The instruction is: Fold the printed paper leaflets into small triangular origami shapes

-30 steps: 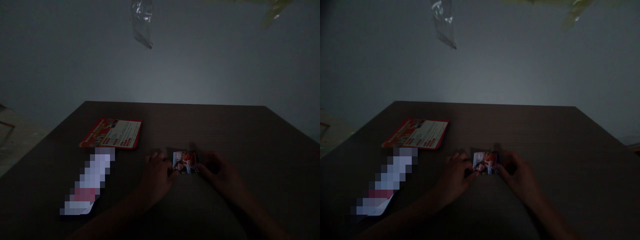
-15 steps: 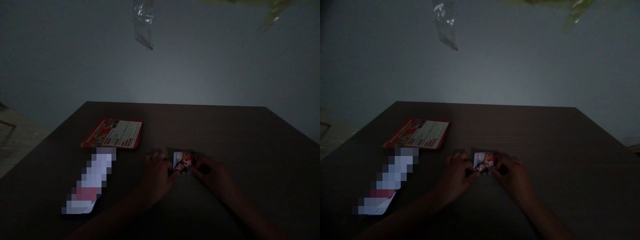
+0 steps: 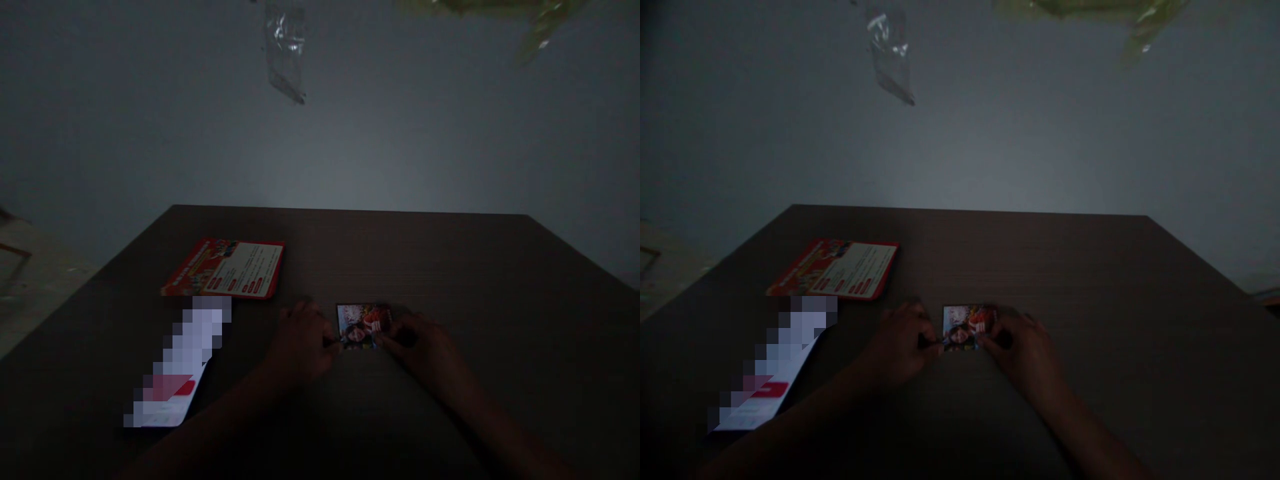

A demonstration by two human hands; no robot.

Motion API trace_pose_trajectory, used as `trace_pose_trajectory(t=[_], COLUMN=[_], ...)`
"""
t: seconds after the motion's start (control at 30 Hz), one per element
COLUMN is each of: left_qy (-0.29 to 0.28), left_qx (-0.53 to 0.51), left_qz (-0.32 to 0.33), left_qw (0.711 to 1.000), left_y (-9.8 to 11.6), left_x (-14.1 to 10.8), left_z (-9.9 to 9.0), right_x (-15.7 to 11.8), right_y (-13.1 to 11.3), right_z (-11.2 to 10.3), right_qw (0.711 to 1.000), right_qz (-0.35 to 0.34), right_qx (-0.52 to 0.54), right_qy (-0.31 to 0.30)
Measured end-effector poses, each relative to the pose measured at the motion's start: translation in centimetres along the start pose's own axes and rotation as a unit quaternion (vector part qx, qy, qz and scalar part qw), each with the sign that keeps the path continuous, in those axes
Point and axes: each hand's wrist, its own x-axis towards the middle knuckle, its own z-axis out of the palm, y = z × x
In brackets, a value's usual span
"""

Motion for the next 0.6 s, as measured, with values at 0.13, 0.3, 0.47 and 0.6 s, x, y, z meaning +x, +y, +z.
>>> trace_pose_trajectory(t=[0.13,0.3,0.47,0.6], left_qy=[0.027,0.096,0.134,0.141], left_qx=[-0.036,-0.081,-0.152,-0.205], left_qz=[-0.001,0.015,0.003,0.028], left_qw=[0.999,0.992,0.979,0.968], left_y=[-0.4,0.2,0.8,0.8], left_x=[-0.1,-0.3,-0.3,-0.4], left_z=[0.4,1.0,1.9,2.7], right_x=[0.0,-0.1,-0.1,-0.1], right_y=[0.1,0.4,0.6,0.8], right_z=[0.1,0.4,0.8,0.8], right_qw=[1.000,1.000,1.000,0.997], right_qz=[0.004,0.001,-0.021,-0.057], right_qx=[0.005,-0.002,0.007,0.000], right_qy=[-0.002,0.003,0.018,0.053])
